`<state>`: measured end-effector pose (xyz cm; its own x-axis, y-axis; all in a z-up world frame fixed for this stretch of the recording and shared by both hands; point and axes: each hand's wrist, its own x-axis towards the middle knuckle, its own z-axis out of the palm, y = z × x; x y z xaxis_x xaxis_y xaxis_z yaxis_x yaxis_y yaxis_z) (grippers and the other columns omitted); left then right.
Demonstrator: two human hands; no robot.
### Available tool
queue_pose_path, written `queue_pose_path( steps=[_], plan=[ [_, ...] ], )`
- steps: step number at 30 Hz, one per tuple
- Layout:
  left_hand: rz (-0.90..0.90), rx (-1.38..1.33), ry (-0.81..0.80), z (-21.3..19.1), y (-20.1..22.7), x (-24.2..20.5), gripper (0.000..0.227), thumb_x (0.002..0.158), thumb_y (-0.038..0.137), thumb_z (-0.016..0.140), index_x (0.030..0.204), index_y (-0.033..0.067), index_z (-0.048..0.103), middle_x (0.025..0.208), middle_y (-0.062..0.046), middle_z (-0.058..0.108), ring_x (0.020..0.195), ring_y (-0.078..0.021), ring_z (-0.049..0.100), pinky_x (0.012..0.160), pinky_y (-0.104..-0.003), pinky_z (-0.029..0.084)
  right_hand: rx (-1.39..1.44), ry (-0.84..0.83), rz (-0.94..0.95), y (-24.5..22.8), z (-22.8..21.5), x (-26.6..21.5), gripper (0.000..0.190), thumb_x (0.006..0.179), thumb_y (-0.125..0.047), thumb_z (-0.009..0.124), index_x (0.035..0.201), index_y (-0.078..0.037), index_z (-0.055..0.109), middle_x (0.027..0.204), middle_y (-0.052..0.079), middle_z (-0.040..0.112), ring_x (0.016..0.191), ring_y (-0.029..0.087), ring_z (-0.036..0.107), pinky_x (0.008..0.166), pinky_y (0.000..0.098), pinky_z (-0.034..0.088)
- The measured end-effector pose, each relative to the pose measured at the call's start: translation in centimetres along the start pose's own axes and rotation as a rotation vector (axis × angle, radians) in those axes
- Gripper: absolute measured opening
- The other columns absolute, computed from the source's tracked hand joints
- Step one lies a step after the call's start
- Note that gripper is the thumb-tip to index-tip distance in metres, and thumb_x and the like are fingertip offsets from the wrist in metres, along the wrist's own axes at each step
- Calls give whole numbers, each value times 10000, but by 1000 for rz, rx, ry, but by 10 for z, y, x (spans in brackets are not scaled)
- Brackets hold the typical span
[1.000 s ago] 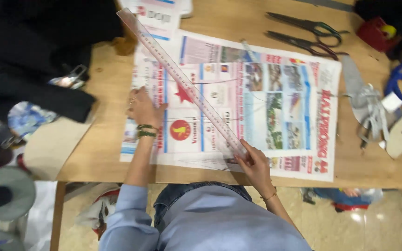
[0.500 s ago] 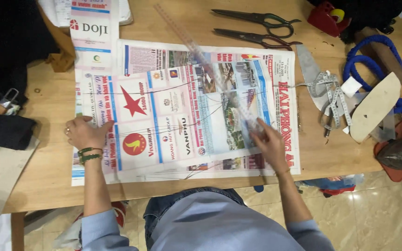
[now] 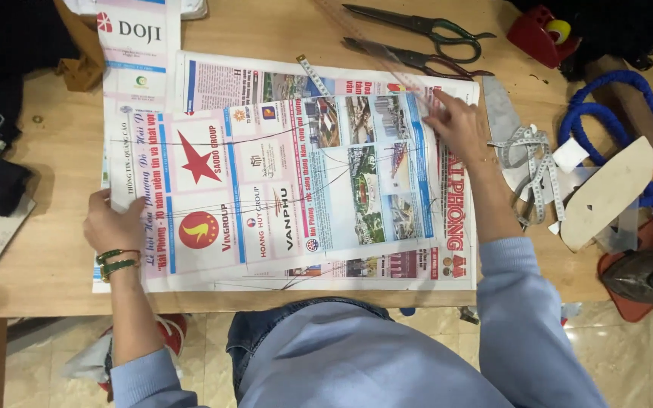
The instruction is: The person is working at a wooden table in a sewing workshop, using a needle and thread to sew a piece of newspaper. They then use a ruler to measure the newspaper and handle a piece of black fabric. The scene includes a sewing machine and spools of thread.
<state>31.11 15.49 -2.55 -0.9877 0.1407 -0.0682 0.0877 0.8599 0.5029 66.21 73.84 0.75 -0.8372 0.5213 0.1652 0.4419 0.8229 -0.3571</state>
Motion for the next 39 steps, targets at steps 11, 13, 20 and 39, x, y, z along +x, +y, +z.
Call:
queue_pose_path(
  steps=[11,13,20,39],
  plan=[
    [22,-17,-17,-4,-32,-3,483,1046,428,812,780,64,639,837,-112,741,662,-292,628,581,-460,488,-225,262,98,-10,5,7,365,1057,-272,666,1380,-103,673,1313,184,545,1185,366,471,954,515,392],
    [17,-56,-41,-5,-32,-1,505,1065,401,801,742,77,587,739,-74,659,612,-237,544,552,-423,434,-144,324,79,-23,14,-12,362,1063,-255,673,1393,-105,664,1254,172,559,1167,358,478,985,507,350],
    [57,-158,-157,-12,-27,12,481,1071,348,700,718,93,495,664,-46,569,622,-190,477,570,-386,372,245,354,276,-62,47,-80,411,989,-102,697,1394,-107,627,1141,148,583,1106,277,522,910,401,475],
    [-21,-249,-86,-53,-40,38,308,944,375,616,1067,123,745,987,-137,775,863,-322,728,715,-451,538,487,506,140,-96,67,-125,440,1033,116,671,1466,99,589,1340,207,612,1049,244,552,923,372,454]
  ],
)
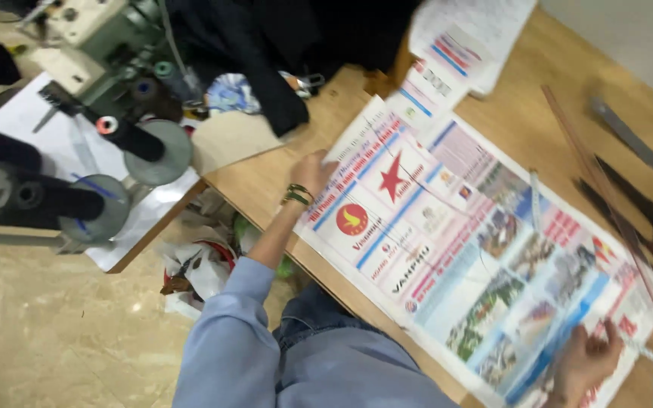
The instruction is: The person is working at a wooden table in a sewing workshop, using a needle and thread to sew a piece of newspaper. They then use a ruler to measure the newspaper and handle a piece of black fabric. The scene includes a sewing machine and spools of thread.
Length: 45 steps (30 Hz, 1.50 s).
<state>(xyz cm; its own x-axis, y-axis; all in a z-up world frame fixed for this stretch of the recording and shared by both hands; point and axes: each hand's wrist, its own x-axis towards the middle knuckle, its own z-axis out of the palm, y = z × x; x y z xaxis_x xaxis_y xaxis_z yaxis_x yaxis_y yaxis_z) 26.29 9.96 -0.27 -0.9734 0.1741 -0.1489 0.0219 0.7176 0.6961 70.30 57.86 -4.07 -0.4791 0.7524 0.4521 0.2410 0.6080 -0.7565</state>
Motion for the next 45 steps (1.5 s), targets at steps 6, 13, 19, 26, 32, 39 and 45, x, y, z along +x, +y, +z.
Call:
queue_pose_path(
  steps=[6,13,19,26,32,39,45],
  plan=[
    [57,9,-27,6,-7,6,271,999,338,604,924,93,694,888,-127,752,747,-279,695,574,-418,524,-195,150,333,-5,18,-23,445,1016,32,757,1435,-92,668,919,37,487,787,175,532,743,351,492],
    [103,40,15,20,-9,24,208,959,242,650,1125,117,636,1072,-132,724,928,-302,681,721,-435,558,-704,36,233,5,22,-15,476,1000,-147,877,1419,-11,697,906,146,632,686,270,601,603,461,532],
    [223,374,93,46,27,-35,769,799,378,807,1473,232,465,1546,-100,450,1413,-304,394,1097,-561,311,-986,-80,32,18,40,16,501,1018,-261,869,1427,-7,729,1318,302,614,1156,469,570,878,668,443],
    [695,675,-498,75,81,-158,852,936,753,304,1631,302,104,1731,-40,-28,1588,-271,-57,1242,-615,-26,-640,-335,-326,-38,122,92,482,1114,-246,719,1460,88,688,1348,335,661,1271,466,519,1001,580,384],
    [924,571,-70,141,28,-164,787,969,781,261,1637,366,249,1742,-8,173,1610,-256,181,1263,-658,38,-723,-393,-387,-35,175,131,446,1133,-329,710,1434,-2,737,1089,268,673,1015,429,611,824,552,511],
    [903,551,-154,131,36,-166,771,979,738,261,1633,330,237,1729,-29,198,1602,-274,177,1258,-664,28,-829,-451,-299,-35,187,146,159,1145,-256,723,1152,-123,809,982,101,788,841,347,741,674,492,548],
    [930,598,-92,131,33,-161,791,987,756,254,1648,325,203,1739,-34,159,1601,-280,172,1259,-667,32,-594,-485,-127,-44,172,150,146,1143,-184,773,1156,-39,761,935,122,753,766,279,698,611,433,555]
  ],
)
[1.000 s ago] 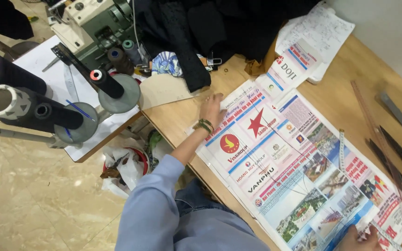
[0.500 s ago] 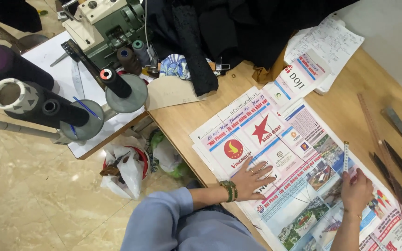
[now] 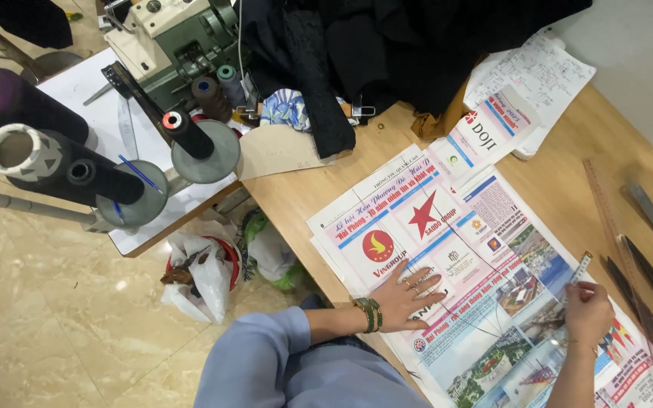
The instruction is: The person is working at a wooden table in a sewing workshop, using a needle and thread to sew a piece of newspaper. They then use a ruler to measure the newspaper and handle a piece of black fabric. The scene includes a sewing machine and spools of thread.
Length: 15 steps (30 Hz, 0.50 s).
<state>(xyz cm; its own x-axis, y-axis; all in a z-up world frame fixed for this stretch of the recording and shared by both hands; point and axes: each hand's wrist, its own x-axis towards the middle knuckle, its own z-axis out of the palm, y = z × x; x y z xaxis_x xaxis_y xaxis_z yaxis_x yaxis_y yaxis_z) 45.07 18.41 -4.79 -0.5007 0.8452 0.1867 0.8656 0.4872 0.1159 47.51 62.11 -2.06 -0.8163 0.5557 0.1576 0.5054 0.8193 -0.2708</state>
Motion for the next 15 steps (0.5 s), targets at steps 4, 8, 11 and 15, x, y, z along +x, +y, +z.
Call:
queue_pose_path(
  steps=[4,8,11,15],
  plan=[
    [-5,-90,-28,-5,2,0,763,989,722,256,1636,316,245,1736,-40,172,1606,-287,157,1264,-660,8,124,-109,123,6,-7,0,336,996,-203,817,1259,-25,709,963,148,719,861,339,668,759,517,500],
    [-1,-82,-57,-7,2,0,756,1000,710,236,1641,312,210,1735,-40,151,1603,-291,138,1257,-664,-20,110,-246,244,13,-16,10,613,904,-256,822,1451,-52,634,1043,146,770,1033,368,680,834,553,477],
    [-3,-73,-60,0,2,2,765,995,722,237,1642,315,210,1737,-43,146,1604,-293,141,1248,-674,24,-158,30,5,151,17,43,169,1044,-282,829,1167,-166,845,938,125,794,765,274,735,532,407,511],
    [-49,-91,160,27,7,-1,769,933,764,355,1587,358,363,1726,-16,282,1608,-277,219,1274,-690,128,-99,-41,-43,154,-51,52,175,1023,-210,784,1185,-151,821,958,121,796,786,265,744,591,392,535]
  ],
)
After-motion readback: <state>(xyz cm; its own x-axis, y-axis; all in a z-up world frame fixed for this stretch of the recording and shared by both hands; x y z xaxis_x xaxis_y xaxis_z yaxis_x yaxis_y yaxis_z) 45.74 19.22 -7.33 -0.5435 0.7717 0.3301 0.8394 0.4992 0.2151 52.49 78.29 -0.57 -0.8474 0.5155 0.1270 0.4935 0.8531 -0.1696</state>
